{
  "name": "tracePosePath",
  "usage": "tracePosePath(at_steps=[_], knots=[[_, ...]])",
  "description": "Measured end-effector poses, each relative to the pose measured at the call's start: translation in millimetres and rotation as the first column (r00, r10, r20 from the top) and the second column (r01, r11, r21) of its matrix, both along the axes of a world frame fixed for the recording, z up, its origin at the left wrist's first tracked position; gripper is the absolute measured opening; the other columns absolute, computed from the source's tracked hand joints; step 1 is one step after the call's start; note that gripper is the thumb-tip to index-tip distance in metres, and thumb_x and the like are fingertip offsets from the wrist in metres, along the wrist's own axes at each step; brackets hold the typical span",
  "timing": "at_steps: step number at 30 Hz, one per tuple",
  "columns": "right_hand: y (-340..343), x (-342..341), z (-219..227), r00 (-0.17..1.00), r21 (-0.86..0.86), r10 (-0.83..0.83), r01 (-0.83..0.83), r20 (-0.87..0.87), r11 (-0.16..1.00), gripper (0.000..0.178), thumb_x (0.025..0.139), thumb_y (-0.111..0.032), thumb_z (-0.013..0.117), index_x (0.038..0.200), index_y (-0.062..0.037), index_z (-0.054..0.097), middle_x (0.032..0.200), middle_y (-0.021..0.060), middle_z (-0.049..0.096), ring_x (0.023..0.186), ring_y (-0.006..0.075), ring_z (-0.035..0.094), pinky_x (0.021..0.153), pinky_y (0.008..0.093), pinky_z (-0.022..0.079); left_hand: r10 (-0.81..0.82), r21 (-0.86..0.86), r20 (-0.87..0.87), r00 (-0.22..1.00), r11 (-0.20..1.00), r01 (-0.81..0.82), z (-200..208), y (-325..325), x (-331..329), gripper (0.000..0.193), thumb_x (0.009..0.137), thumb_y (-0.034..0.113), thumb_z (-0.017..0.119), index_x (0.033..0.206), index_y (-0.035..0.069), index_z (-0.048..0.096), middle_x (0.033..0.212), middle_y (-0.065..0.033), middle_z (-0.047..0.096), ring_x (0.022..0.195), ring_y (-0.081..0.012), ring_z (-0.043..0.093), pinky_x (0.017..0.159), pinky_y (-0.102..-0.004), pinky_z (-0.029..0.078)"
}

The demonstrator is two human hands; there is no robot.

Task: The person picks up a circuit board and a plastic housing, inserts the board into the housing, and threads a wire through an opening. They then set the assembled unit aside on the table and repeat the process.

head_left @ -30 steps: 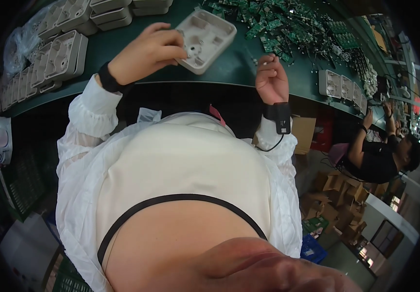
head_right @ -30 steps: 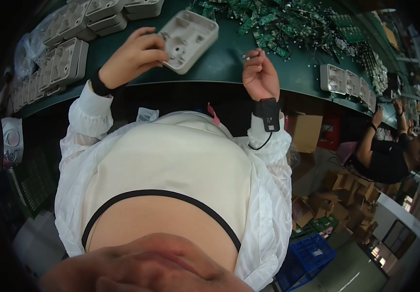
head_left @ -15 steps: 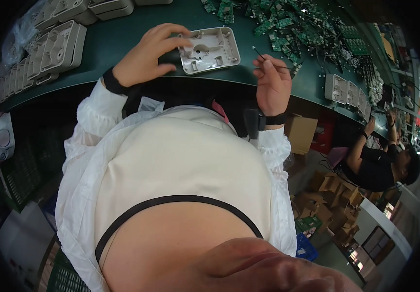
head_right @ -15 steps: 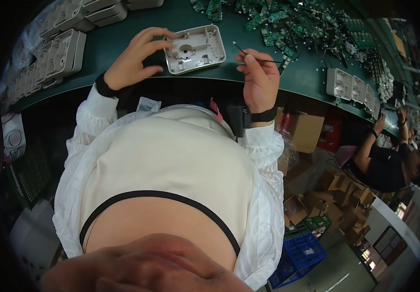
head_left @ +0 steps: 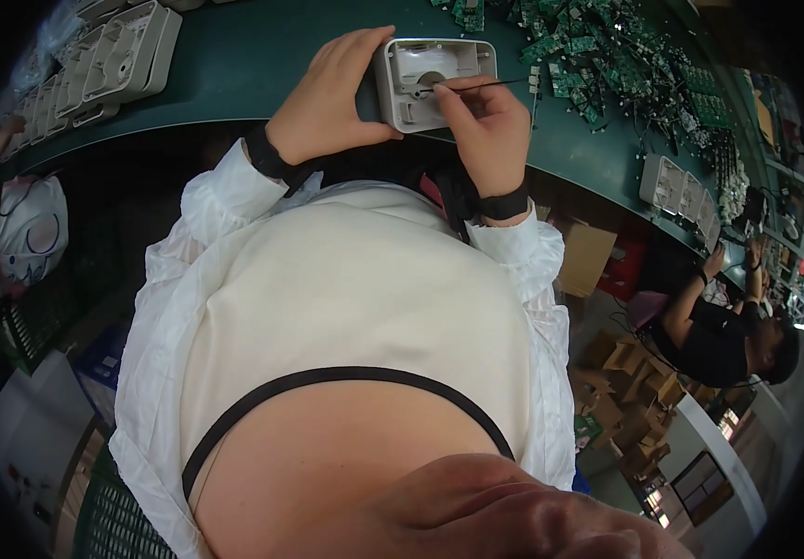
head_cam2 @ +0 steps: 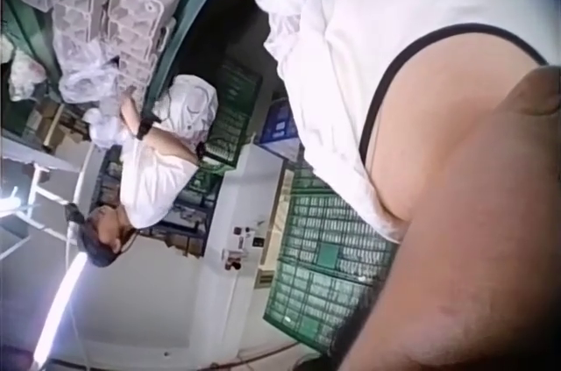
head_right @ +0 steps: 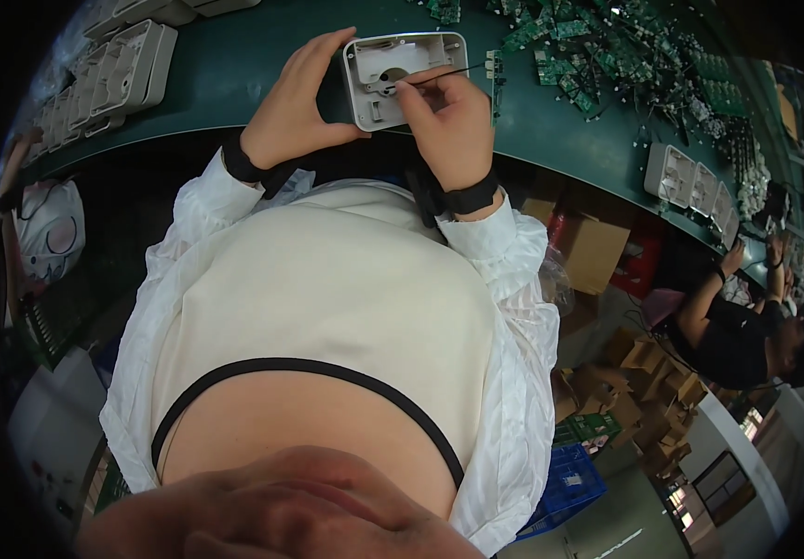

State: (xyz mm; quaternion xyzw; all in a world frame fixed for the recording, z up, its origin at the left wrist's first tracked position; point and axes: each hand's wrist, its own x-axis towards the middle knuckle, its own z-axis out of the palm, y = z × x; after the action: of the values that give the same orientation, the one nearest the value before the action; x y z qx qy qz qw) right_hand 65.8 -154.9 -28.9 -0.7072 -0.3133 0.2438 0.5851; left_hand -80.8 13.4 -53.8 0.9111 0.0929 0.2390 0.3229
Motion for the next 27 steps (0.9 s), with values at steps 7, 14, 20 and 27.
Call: tracePosePath(at_steps=[7,14,20,27], knots=[[-4.2,-2.9,-6.9,0.999,-0.038,-0.032,0.033,0.039,0.999,0.012,0.089,-0.005,0.077,0.099,0.0018,0.075,0.091,0.006,0.075,0.079,0.01,0.067,0.072,0.0228,0.053,-0.055,-0.113,0.021,0.998,0.992,0.057,0.8,-1.7,1.7,0.103,0.065,0.022,0.094,0.152,0.012,0.039,0.146,-0.0163,0.045,0.137,-0.0382,0.047,0.112,-0.0435,0.045],[-6.8,-11.2,-15.9,0.859,0.049,-0.044,0.022,0.51,0.999,0.012,0.085,-0.002,0.079,0.096,0.0,0.075,0.098,0.0098,0.074,0.079,0.0165,0.07,0.073,0.0265,0.056,-0.105,-0.283,0.144,0.984,0.949,0.143,-3.7,-10.1,6.0,0.098,0.068,0.013,0.088,0.152,0.011,0.037,0.147,-0.0142,0.043,0.135,-0.034,0.05,0.109,-0.0418,0.048],[-4.8,-14.2,-11.4,0.605,0.083,-0.088,0.036,0.791,0.996,0.012,0.083,0.0,0.077,0.094,-0.0009,0.075,0.1,0.0115,0.074,0.082,0.0207,0.07,0.072,0.0292,0.056,-0.112,-0.501,0.123,0.986,0.851,0.159,-2.0,-20.5,3.3,0.098,0.071,0.009,0.085,0.153,0.01,0.031,0.147,-0.0148,0.043,0.133,-0.0316,0.052,0.109,-0.042,0.049],[-5.6,-16.6,-18.0,0.866,0.1,-0.045,-0.006,0.497,0.995,0.013,0.083,-0.001,0.077,0.096,-0.0016,0.075,0.101,0.0103,0.074,0.085,0.024,0.069,0.076,0.0319,0.055,-0.112,-0.445,0.078,0.991,0.885,0.135,7.2,-24.8,1.6,0.101,0.071,0.002,0.082,0.155,0.011,0.027,0.15,-0.0139,0.041,0.135,-0.0303,0.053,0.11,-0.0422,0.049]])
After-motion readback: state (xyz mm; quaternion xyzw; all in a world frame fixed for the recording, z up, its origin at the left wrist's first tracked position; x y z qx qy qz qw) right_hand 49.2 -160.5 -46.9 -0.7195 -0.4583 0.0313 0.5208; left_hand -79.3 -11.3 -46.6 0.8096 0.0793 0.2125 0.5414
